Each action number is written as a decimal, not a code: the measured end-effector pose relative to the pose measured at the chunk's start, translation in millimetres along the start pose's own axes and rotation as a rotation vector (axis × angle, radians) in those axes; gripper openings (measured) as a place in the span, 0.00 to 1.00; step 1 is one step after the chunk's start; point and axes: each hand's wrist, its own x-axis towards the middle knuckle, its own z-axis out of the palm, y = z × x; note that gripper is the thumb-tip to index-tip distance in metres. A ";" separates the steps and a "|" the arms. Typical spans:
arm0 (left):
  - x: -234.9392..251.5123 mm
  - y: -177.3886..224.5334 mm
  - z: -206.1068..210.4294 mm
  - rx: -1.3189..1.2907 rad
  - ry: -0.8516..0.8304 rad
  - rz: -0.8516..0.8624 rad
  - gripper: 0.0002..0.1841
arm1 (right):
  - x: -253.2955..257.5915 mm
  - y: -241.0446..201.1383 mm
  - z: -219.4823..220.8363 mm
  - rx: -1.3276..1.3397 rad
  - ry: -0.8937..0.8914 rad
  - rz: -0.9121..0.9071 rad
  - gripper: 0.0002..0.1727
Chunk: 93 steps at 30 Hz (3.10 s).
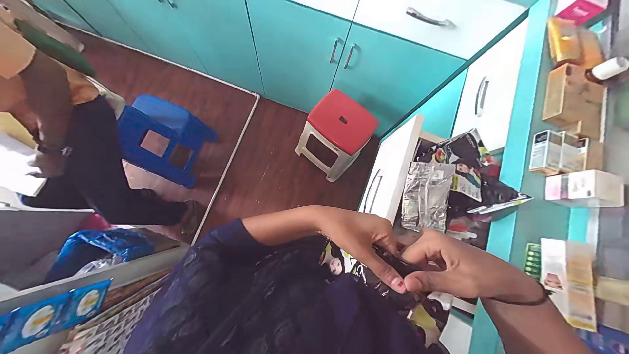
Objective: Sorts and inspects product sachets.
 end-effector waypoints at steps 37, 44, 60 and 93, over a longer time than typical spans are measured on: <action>-1.1 -0.8 -55.5 0.153 0.235 -0.033 0.09 | -32.2 5.8 -48.2 -0.501 0.520 0.004 0.20; 3.3 6.0 -44.4 0.366 0.094 -0.244 0.23 | -20.8 4.7 -19.9 -1.001 0.782 0.040 0.27; 1.0 -28.5 -42.6 -0.031 0.942 -0.272 0.15 | -94.1 -8.4 18.5 -0.268 1.305 -0.015 0.16; 70.4 -97.3 -10.6 -0.357 0.668 -0.259 0.25 | -39.2 115.3 60.9 0.007 1.721 0.171 0.23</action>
